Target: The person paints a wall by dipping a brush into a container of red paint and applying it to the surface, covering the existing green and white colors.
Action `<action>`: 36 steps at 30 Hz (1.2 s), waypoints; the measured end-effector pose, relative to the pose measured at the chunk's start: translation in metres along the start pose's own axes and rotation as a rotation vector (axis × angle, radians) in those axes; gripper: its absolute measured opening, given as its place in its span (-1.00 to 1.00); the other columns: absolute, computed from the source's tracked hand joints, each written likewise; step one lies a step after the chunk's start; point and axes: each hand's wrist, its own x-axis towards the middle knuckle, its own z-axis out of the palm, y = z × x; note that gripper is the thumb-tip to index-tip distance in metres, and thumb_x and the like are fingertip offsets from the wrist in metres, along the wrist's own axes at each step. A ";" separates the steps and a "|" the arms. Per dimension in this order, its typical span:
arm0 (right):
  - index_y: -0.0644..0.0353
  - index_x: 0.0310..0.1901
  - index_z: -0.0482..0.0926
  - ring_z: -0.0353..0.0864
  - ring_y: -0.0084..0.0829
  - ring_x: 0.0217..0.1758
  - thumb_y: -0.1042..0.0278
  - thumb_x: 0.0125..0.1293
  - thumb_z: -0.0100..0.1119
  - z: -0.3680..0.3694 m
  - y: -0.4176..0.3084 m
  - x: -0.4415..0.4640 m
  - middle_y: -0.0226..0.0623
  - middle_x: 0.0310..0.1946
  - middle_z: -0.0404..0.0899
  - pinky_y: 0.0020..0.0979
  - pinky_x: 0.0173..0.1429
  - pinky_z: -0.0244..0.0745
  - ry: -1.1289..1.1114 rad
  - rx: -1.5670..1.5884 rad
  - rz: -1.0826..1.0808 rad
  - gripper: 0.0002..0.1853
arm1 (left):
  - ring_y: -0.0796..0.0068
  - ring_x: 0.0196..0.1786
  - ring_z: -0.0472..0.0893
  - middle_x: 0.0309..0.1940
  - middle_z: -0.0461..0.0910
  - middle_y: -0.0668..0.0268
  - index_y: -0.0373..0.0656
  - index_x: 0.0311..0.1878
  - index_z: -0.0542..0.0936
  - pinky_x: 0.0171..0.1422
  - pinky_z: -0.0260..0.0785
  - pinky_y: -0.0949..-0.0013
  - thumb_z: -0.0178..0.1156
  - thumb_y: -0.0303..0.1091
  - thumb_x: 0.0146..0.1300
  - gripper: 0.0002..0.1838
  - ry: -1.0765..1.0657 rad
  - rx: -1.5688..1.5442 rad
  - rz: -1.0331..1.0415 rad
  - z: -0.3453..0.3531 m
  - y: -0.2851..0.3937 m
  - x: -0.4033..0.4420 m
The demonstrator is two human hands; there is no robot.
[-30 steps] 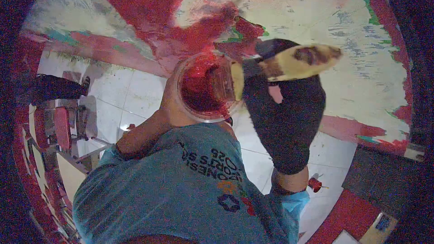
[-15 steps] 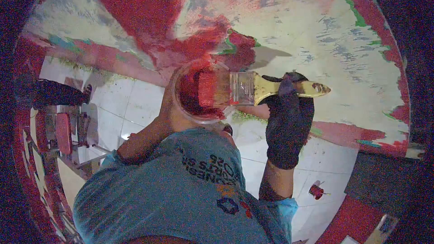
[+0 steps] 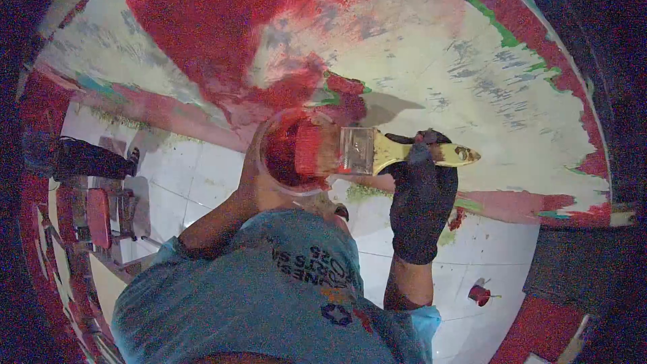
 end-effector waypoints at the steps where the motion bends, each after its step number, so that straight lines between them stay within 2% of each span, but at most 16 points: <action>1: 0.29 -0.08 0.42 0.41 -0.19 -0.27 0.60 -0.05 0.02 0.000 0.001 0.000 -0.11 -0.17 0.48 -0.31 -0.17 0.33 0.008 -0.001 0.000 -0.61 | 0.27 0.04 0.39 0.00 0.32 0.14 -0.22 0.12 0.15 0.11 0.28 0.24 0.50 -0.39 -0.52 0.01 0.003 0.046 0.028 -0.001 -0.001 0.001; 4: 0.29 -0.10 0.43 0.41 -0.20 -0.28 0.60 -0.03 0.02 0.001 0.001 0.002 -0.12 -0.24 0.48 -0.32 -0.21 0.34 -0.011 -0.123 -0.046 -0.64 | 0.23 0.02 0.41 -0.04 0.35 0.14 -0.22 0.11 0.15 0.12 0.24 0.24 0.52 -0.25 -0.53 0.03 0.009 0.178 0.118 -0.002 0.000 0.005; 6: 0.31 -0.14 0.44 0.42 -0.21 -0.28 0.61 -0.02 0.03 0.004 -0.006 0.004 -0.13 -0.27 0.46 -0.33 -0.24 0.35 0.069 0.665 0.490 -0.68 | 0.22 0.02 0.40 -0.03 0.34 0.13 -0.23 0.11 0.14 0.12 0.24 0.24 0.52 -0.24 -0.53 0.03 -0.010 0.194 0.098 -0.003 0.005 0.008; 9: 0.32 -0.20 0.41 0.46 -0.15 -0.26 0.51 0.11 0.00 -0.004 -0.011 0.009 -0.03 -0.28 0.44 -0.29 -0.22 0.39 -0.016 0.855 0.592 -0.80 | 0.21 0.04 0.39 -0.01 0.32 0.11 -0.23 0.12 0.14 0.12 0.24 0.23 0.51 -0.23 -0.52 0.04 -0.018 0.236 0.096 -0.003 0.007 0.010; 10: 0.32 -0.20 0.41 0.46 -0.15 -0.26 0.51 0.11 0.00 -0.004 -0.008 0.009 -0.03 -0.28 0.44 -0.29 -0.22 0.39 -0.014 0.855 0.592 -0.80 | 0.20 0.04 0.38 0.00 0.31 0.10 -0.23 0.12 0.13 0.13 0.23 0.22 0.51 -0.23 -0.52 0.04 -0.003 0.259 0.115 -0.003 0.007 0.010; 12: 0.33 -0.18 0.41 0.46 -0.15 -0.28 0.52 0.13 -0.02 -0.001 -0.002 0.007 -0.04 -0.29 0.44 -0.30 -0.22 0.40 0.011 0.095 0.017 -0.80 | 0.19 0.05 0.37 0.00 0.30 0.09 -0.23 0.13 0.13 0.13 0.23 0.22 0.51 -0.22 -0.52 0.05 0.006 0.309 0.109 -0.003 0.005 0.009; 13: 0.33 -0.18 0.41 0.46 -0.15 -0.28 0.52 0.13 -0.02 -0.003 -0.003 0.006 -0.04 -0.29 0.44 -0.30 -0.22 0.40 0.011 0.096 0.019 -0.80 | 0.18 0.05 0.37 0.00 0.29 0.08 -0.24 0.13 0.13 0.13 0.22 0.21 0.51 -0.21 -0.52 0.05 0.017 0.359 0.103 -0.003 0.004 0.008; 15: 0.32 -0.11 0.41 0.46 -0.12 -0.25 0.58 0.01 0.05 -0.006 -0.005 0.007 -0.04 -0.24 0.45 -0.26 -0.18 0.38 -0.061 0.359 0.282 -0.67 | 0.18 0.05 0.37 0.00 0.29 0.08 -0.24 0.14 0.12 0.13 0.23 0.22 0.52 -0.21 -0.52 0.06 0.009 0.332 0.105 -0.002 0.002 0.010; 19: 0.30 -0.05 0.40 0.46 -0.09 -0.22 0.62 -0.08 0.09 0.002 0.003 0.000 -0.03 -0.20 0.45 -0.24 -0.14 0.37 0.011 0.592 0.392 -0.56 | 0.17 0.04 0.38 -0.01 0.30 0.07 -0.26 0.15 0.10 0.12 0.24 0.23 0.52 -0.23 -0.53 0.09 0.051 0.284 0.086 0.004 -0.001 0.007; 21: 0.29 -0.05 0.40 0.47 -0.40 -0.39 0.60 0.10 0.02 -0.003 0.005 -0.002 -0.14 -0.19 0.45 -0.50 -0.36 0.41 0.011 0.231 0.128 -0.68 | 0.18 0.03 0.38 -0.02 0.31 0.07 -0.26 0.15 0.09 0.12 0.24 0.23 0.52 -0.25 -0.53 0.09 0.045 0.304 0.120 0.004 0.003 0.010; 25: 0.25 -0.02 0.38 0.46 -0.39 -0.36 0.62 0.10 0.01 0.000 0.010 0.000 -0.12 -0.17 0.44 -0.48 -0.33 0.42 -0.010 0.234 0.115 -0.65 | 0.19 0.02 0.39 -0.03 0.33 0.08 -0.26 0.15 0.09 0.12 0.24 0.24 0.52 -0.26 -0.52 0.08 0.033 0.222 0.161 0.007 0.000 0.014; 27: 0.24 -0.02 0.39 0.46 -0.36 -0.31 0.66 0.09 -0.02 -0.002 0.010 0.000 -0.11 -0.16 0.43 -0.46 -0.32 0.41 0.061 0.033 -0.047 -0.63 | 0.19 0.02 0.39 -0.02 0.32 0.08 -0.26 0.14 0.09 0.13 0.24 0.24 0.52 -0.27 -0.51 0.07 0.026 0.269 0.136 0.006 0.009 0.015; 28: 0.24 -0.02 0.39 0.46 -0.36 -0.31 0.66 0.09 -0.02 -0.002 0.009 -0.002 -0.11 -0.16 0.43 -0.46 -0.32 0.41 0.065 0.031 -0.045 -0.63 | 0.20 0.02 0.39 -0.01 0.32 0.08 -0.25 0.13 0.10 0.13 0.24 0.24 0.52 -0.28 -0.51 0.06 0.020 0.320 0.108 0.005 0.012 0.015; 30: 0.28 -0.03 0.39 0.46 -0.08 -0.22 0.61 -0.13 0.14 -0.001 0.007 -0.004 -0.04 -0.21 0.46 -0.19 -0.15 0.35 0.050 0.254 0.154 -0.50 | 0.21 0.03 0.39 -0.01 0.31 0.08 -0.25 0.13 0.10 0.13 0.24 0.24 0.52 -0.28 -0.51 0.05 0.023 0.255 0.104 0.005 0.007 0.018; 34: 0.26 -0.02 0.39 0.46 -0.11 -0.26 0.61 -0.11 0.13 0.000 0.002 -0.002 -0.05 -0.21 0.46 -0.18 -0.17 0.35 -0.011 0.167 0.204 -0.51 | 0.22 0.04 0.39 0.02 0.29 0.09 -0.24 0.13 0.10 0.13 0.24 0.25 0.52 -0.27 -0.50 0.05 0.023 0.143 0.112 0.007 0.004 0.022; 36: 0.24 -0.08 0.37 0.44 -0.44 -0.26 0.40 0.18 0.01 0.007 0.004 -0.003 -0.24 -0.27 0.42 -0.50 -0.27 0.37 0.043 0.756 0.513 -0.73 | 0.22 0.04 0.39 0.01 0.29 0.09 -0.24 0.13 0.11 0.13 0.25 0.25 0.52 -0.26 -0.50 0.05 0.025 0.204 0.131 0.005 0.016 0.024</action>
